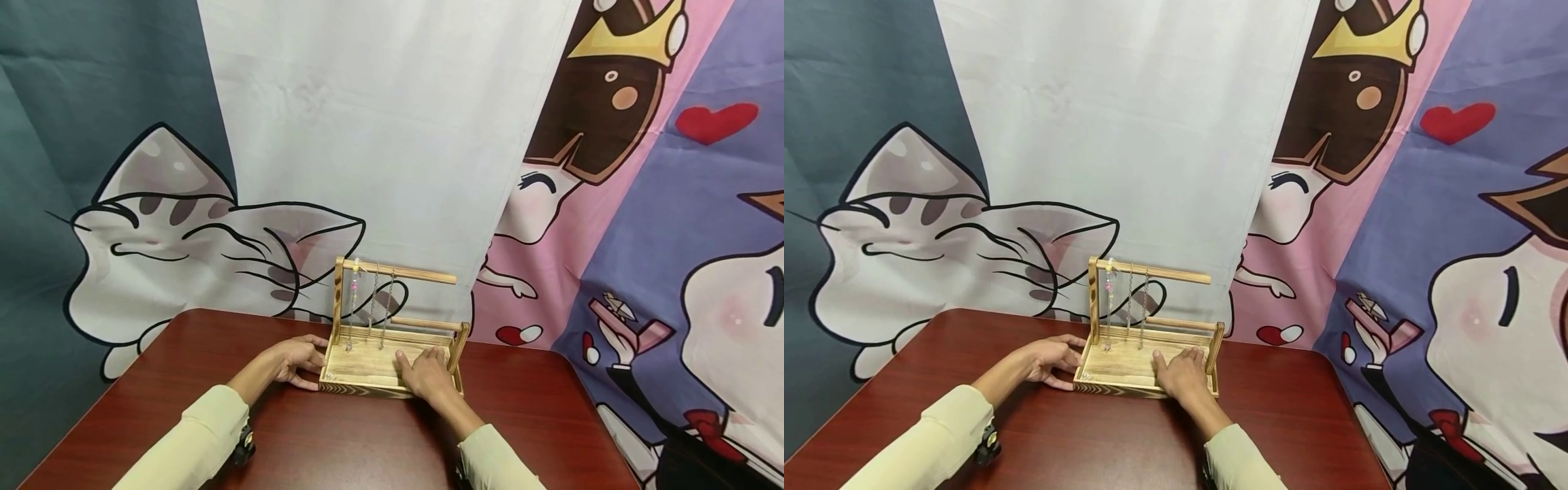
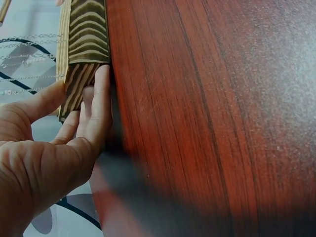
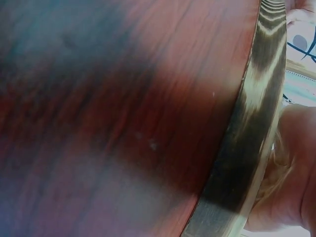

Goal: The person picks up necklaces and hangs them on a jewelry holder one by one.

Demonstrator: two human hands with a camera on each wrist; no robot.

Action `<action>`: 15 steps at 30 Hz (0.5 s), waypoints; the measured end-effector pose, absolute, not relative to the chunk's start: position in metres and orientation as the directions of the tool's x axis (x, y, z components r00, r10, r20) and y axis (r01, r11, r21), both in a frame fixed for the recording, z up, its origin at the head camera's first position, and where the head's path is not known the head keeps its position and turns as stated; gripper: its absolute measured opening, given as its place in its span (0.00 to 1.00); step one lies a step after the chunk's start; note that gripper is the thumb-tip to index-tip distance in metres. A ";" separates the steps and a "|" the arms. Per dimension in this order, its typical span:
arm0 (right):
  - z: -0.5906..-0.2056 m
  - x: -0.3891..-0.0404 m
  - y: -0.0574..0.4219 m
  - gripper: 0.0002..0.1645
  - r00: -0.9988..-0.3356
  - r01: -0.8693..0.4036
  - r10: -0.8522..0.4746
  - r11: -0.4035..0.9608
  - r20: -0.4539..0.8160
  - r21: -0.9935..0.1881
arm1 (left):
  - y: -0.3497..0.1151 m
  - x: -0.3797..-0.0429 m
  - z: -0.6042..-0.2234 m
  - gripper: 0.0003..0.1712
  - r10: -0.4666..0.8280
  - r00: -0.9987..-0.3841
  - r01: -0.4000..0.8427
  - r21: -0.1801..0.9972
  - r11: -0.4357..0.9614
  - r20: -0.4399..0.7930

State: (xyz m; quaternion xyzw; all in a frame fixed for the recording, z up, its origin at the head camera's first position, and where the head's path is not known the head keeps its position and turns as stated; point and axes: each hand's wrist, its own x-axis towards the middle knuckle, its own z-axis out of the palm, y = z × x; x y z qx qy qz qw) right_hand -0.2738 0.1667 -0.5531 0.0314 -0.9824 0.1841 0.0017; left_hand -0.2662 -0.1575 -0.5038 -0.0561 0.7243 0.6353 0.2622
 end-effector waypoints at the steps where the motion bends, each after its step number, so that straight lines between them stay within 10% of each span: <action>1: -0.553 -0.274 0.166 0.64 -0.998 -0.066 -0.066 0.932 0.013 -0.356 | -0.158 -0.266 -0.504 0.37 0.249 -0.856 -0.417 0.890 0.186 -0.453; 15: -0.554 -0.273 0.166 0.63 -0.997 -0.072 -0.077 0.928 0.001 -0.366 | -0.156 -0.267 -0.506 0.37 0.244 -0.857 -0.416 0.889 0.192 -0.453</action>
